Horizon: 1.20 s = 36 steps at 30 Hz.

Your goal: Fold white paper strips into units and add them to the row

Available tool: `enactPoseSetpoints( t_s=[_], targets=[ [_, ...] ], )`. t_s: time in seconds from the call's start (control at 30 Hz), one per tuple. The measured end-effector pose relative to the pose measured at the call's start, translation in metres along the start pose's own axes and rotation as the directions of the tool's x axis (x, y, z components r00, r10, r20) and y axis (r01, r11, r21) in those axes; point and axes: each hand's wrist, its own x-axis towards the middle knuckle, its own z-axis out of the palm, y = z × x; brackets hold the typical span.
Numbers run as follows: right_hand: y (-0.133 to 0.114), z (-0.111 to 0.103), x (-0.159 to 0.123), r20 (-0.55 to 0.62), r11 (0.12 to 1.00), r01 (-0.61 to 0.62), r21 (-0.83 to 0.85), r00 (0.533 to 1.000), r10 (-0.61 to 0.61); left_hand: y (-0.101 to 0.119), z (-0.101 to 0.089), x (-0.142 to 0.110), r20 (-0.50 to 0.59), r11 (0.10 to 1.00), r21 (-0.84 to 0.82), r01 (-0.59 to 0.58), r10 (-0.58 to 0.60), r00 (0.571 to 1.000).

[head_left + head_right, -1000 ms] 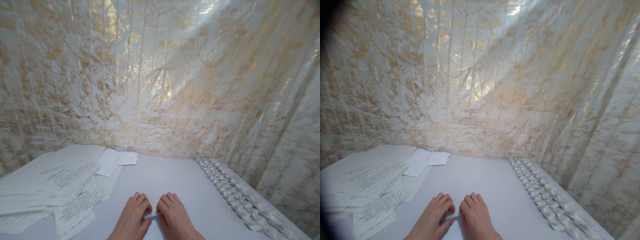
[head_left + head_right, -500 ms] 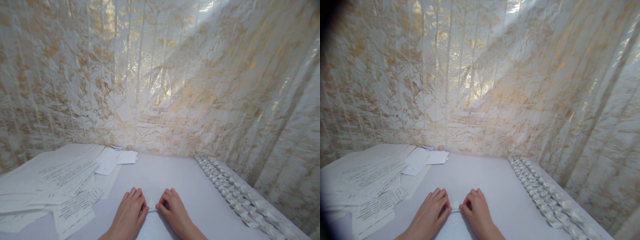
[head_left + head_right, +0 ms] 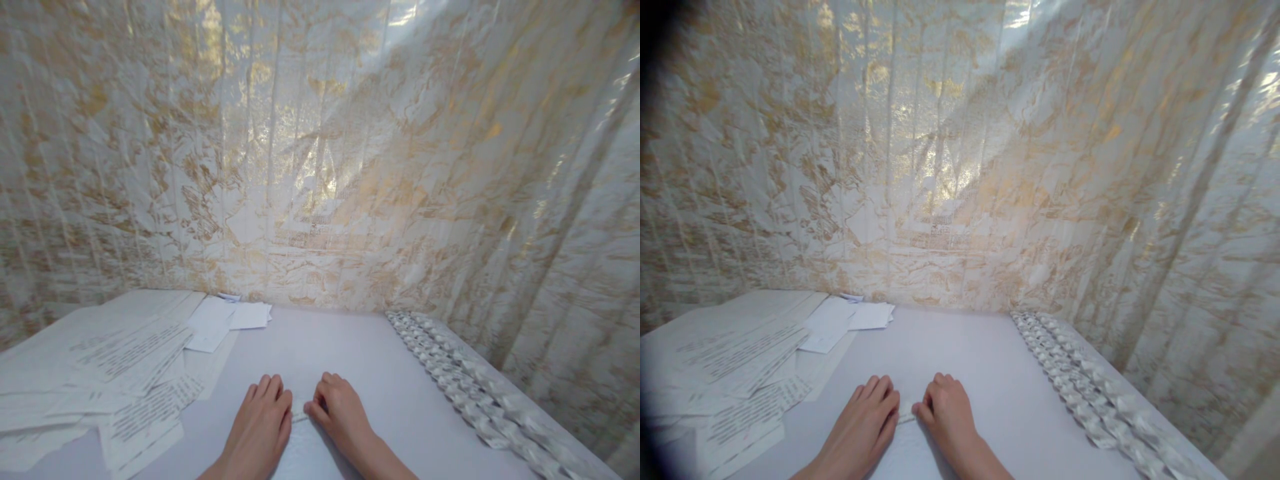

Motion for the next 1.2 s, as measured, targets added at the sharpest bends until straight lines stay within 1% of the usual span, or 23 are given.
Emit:
enactPoseSetpoints(
  t_s=[0.3,0.47,0.73,0.97,1.2],
  targets=[
    [-0.001,0.000,0.002,0.008,1.000,-0.006,-0.019,1.000,0.006,-0.002,-0.001,0.002,0.019,1.000,0.012,0.022,-0.022,1.000],
    [0.000,0.002,0.000,-0.024,1.000,0.019,0.004,1.000,-0.019,0.000,-0.004,0.003,0.024,0.999,-0.003,0.034,-0.034,0.999],
    [-0.002,0.005,-0.004,-0.094,0.989,0.072,0.130,0.994,-0.060,0.002,0.000,-0.001,0.035,0.996,-0.081,0.026,-0.023,0.999],
    [-0.008,0.012,-0.007,-0.121,0.973,0.043,0.227,0.993,-0.016,0.000,0.003,0.001,0.016,0.989,-0.150,0.022,-0.020,1.000],
    [-0.008,0.013,-0.006,-0.099,0.962,0.021,0.271,0.995,0.006,-0.003,0.004,-0.001,0.009,0.979,-0.204,0.016,-0.015,1.000]
  ],
)
